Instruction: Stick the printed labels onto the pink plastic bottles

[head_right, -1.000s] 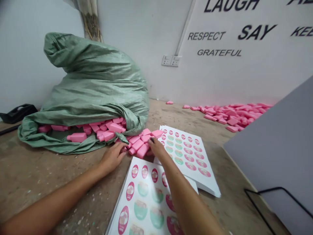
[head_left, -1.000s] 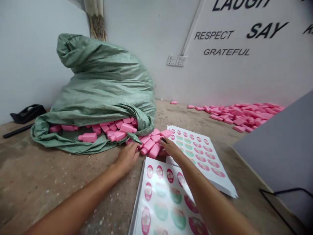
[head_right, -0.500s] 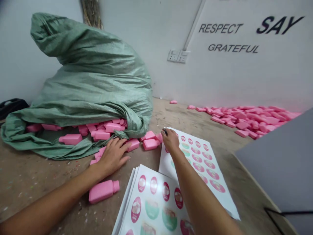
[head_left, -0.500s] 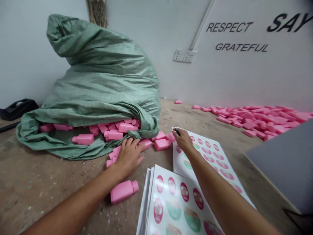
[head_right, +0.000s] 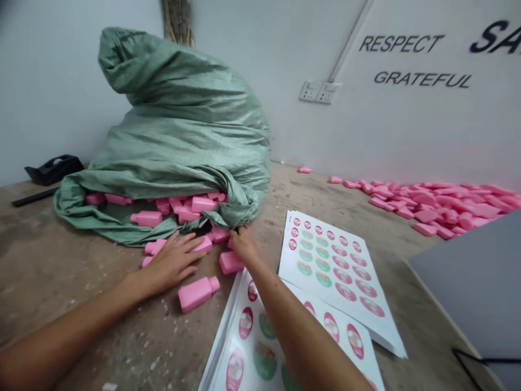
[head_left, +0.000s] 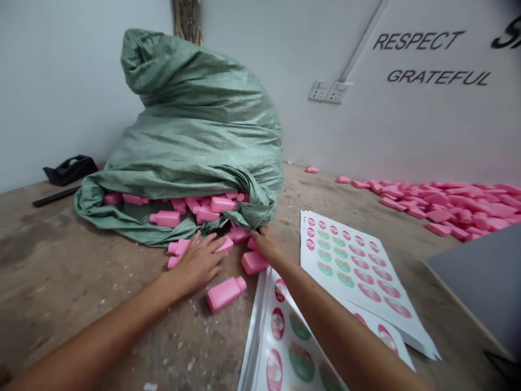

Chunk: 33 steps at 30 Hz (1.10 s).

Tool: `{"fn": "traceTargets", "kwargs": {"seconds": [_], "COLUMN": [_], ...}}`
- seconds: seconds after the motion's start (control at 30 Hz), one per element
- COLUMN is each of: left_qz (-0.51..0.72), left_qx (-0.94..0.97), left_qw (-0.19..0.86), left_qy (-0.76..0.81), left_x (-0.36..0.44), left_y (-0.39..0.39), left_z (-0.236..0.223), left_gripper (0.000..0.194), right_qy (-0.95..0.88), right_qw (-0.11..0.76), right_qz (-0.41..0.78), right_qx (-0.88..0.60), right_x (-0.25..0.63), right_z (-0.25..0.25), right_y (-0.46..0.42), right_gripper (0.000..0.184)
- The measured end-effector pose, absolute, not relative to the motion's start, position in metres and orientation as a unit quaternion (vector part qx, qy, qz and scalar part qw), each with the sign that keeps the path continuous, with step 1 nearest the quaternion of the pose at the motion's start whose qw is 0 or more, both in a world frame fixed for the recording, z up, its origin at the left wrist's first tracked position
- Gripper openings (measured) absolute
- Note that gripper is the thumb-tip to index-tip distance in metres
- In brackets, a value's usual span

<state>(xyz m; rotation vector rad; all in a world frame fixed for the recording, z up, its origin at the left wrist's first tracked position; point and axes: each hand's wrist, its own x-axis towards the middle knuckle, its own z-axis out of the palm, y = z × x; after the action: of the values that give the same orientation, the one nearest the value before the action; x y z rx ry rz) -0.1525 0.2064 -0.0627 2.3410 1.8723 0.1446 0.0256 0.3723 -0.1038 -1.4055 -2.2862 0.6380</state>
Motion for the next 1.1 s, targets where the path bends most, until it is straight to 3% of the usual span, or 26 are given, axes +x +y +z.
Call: {"fn": "traceTargets", "kwargs": {"seconds": [0.1, 0.27, 0.5, 0.77, 1.1], "left_qz": [0.080, 0.138, 0.088, -0.042, -0.044], "left_qx": [0.766, 0.754, 0.630, 0.586, 0.564], "left_qw": [0.078, 0.044, -0.030, -0.054, -0.041], "left_qy": [0.633, 0.641, 0.771, 0.808, 0.824], "left_x": [-0.177, -0.212, -0.305, -0.375, -0.402], "left_y": [0.180, 0.146, 0.164, 0.179, 0.190], "left_z": [-0.064, -0.057, -0.045, -0.064, -0.060], "left_gripper": [0.044, 0.024, 0.028, 0.038, 0.038], "right_qy": [-0.846, -0.903, -0.923, -0.893, -0.878], "right_qw": [0.142, 0.104, 0.083, -0.006, -0.040], "right_qz": [0.222, 0.164, 0.036, -0.026, 0.021], "right_qx": [-0.463, -0.383, -0.375, -0.449, -0.476], "right_x": [0.001, -0.023, -0.048, -0.074, -0.074], "right_z": [-0.090, -0.058, -0.017, -0.045, -0.075], "right_y": [0.327, 0.271, 0.312, 0.337, 0.355], "right_gripper": [0.033, 0.022, 0.030, 0.035, 0.030]}}
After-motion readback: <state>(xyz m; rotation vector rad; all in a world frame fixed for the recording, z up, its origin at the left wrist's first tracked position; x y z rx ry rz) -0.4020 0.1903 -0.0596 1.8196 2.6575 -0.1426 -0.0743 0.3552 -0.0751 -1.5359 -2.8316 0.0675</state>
